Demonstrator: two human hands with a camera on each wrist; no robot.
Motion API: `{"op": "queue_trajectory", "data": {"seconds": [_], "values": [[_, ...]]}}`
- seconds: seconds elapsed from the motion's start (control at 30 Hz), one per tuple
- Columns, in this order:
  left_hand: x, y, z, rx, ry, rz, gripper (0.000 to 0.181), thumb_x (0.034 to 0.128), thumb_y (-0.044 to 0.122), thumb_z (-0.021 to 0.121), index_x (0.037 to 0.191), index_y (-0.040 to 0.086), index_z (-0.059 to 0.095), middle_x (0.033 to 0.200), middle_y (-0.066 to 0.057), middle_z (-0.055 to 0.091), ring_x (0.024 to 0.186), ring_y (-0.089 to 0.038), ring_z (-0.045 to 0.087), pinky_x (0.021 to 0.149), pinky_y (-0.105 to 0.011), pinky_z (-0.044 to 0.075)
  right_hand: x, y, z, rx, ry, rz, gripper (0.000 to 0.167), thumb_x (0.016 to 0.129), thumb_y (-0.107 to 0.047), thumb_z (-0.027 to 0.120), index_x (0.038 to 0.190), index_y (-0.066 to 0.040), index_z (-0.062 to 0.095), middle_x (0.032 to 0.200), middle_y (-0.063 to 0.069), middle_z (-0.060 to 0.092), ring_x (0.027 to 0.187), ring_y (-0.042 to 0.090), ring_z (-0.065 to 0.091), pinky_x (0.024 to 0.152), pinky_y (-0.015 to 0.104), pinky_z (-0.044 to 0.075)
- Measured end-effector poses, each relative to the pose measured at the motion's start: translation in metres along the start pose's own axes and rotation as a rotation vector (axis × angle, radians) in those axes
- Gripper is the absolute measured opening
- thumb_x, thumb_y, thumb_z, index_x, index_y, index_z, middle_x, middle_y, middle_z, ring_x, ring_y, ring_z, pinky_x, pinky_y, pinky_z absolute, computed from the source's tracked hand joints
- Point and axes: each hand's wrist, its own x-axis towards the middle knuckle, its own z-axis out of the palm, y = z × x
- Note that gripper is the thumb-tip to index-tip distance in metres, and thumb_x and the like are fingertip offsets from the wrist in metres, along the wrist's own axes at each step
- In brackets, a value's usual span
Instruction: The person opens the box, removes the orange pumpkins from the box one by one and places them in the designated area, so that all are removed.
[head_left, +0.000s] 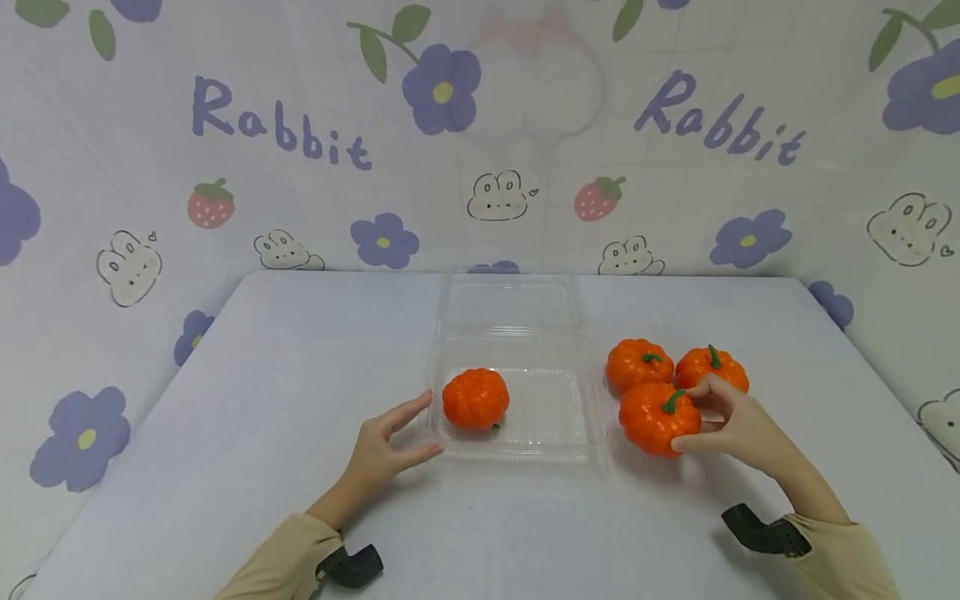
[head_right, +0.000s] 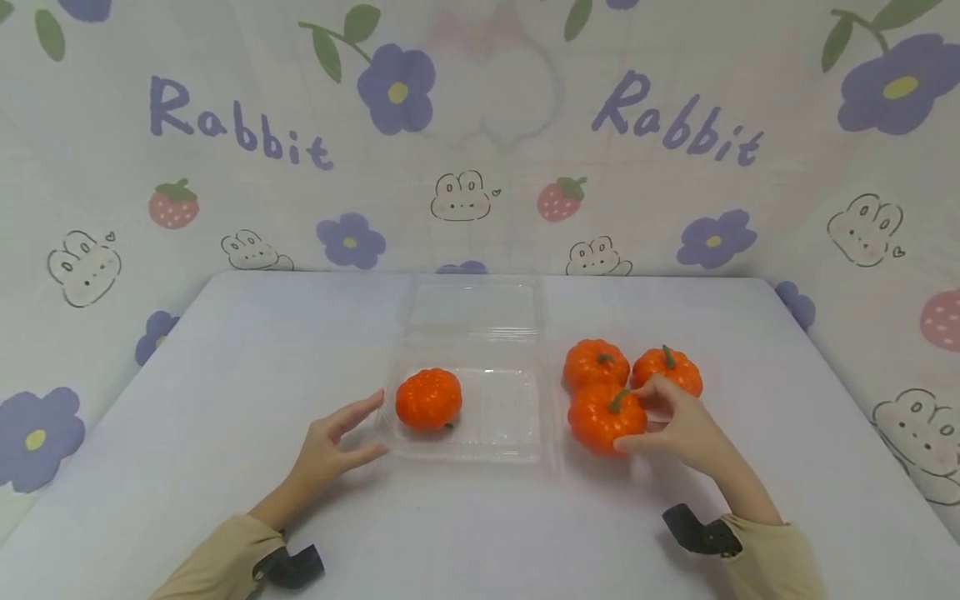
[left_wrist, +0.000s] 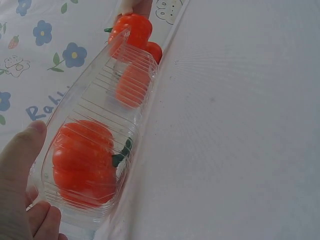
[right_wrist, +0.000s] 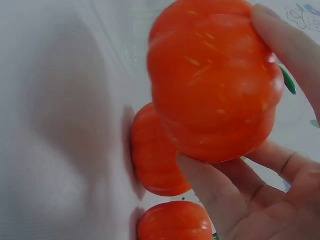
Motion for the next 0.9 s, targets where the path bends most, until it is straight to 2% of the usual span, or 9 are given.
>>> {"op": "queue_trajectory", "data": {"seconds": [0.27, 0.4, 0.57, 0.67, 0.9], "values": [[-0.003, 0.002, 0.0, -0.007, 0.006, -0.011, 0.057, 0.0625, -0.007, 0.077, 0.113, -0.016, 0.052, 0.114, -0.027, 0.053, 0.108, -0.035, 0.05, 0.089, -0.045, 0.039, 0.004, 0.011, 0.002, 0.001, -0.066, 0.021, 0.05, 0.067, -0.014, 0.08, 0.095, 0.001, 0.041, 0.103, 0.015, 0.051, 0.093, 0.019, 0.052, 0.073, 0.022, 0.049], [-0.003, 0.005, 0.0, -0.005, 0.008, -0.009, 0.057, 0.0619, -0.008, 0.077, 0.112, -0.016, 0.052, 0.114, -0.027, 0.053, 0.107, -0.036, 0.05, 0.088, -0.046, 0.039, 0.004, 0.014, 0.003, -0.006, -0.09, 0.032, 0.051, 0.066, -0.015, 0.08, 0.093, 0.0, 0.04, 0.102, 0.016, 0.052, 0.095, 0.027, 0.052, 0.073, 0.023, 0.05], [0.002, 0.008, 0.0, -0.012, 0.003, -0.026, 0.057, 0.0622, -0.008, 0.077, 0.112, -0.017, 0.052, 0.114, -0.027, 0.053, 0.108, -0.035, 0.049, 0.092, -0.039, 0.039, 0.006, 0.011, 0.001, -0.032, -0.097, 0.042, 0.052, 0.064, -0.016, 0.081, 0.092, 0.0, 0.04, 0.102, 0.017, 0.052, 0.097, 0.035, 0.051, 0.074, 0.03, 0.051], [0.004, 0.01, 0.0, -0.018, -0.001, -0.041, 0.057, 0.0627, -0.008, 0.076, 0.113, -0.017, 0.051, 0.115, -0.027, 0.052, 0.11, -0.034, 0.049, 0.093, -0.035, 0.038, 0.007, 0.012, 0.001, -0.047, -0.101, 0.042, 0.053, 0.064, -0.017, 0.082, 0.092, 0.0, 0.04, 0.101, 0.017, 0.053, 0.096, 0.034, 0.051, 0.075, 0.033, 0.05], [0.007, 0.016, -0.003, -0.002, -0.003, -0.05, 0.057, 0.0625, -0.007, 0.077, 0.113, -0.016, 0.052, 0.114, -0.027, 0.053, 0.109, -0.034, 0.05, 0.091, -0.043, 0.038, 0.008, 0.012, 0.0, -0.041, -0.141, 0.062, 0.054, 0.067, -0.016, 0.08, 0.097, 0.0, 0.038, 0.104, 0.017, 0.051, 0.097, 0.034, 0.05, 0.077, 0.037, 0.05]]}}
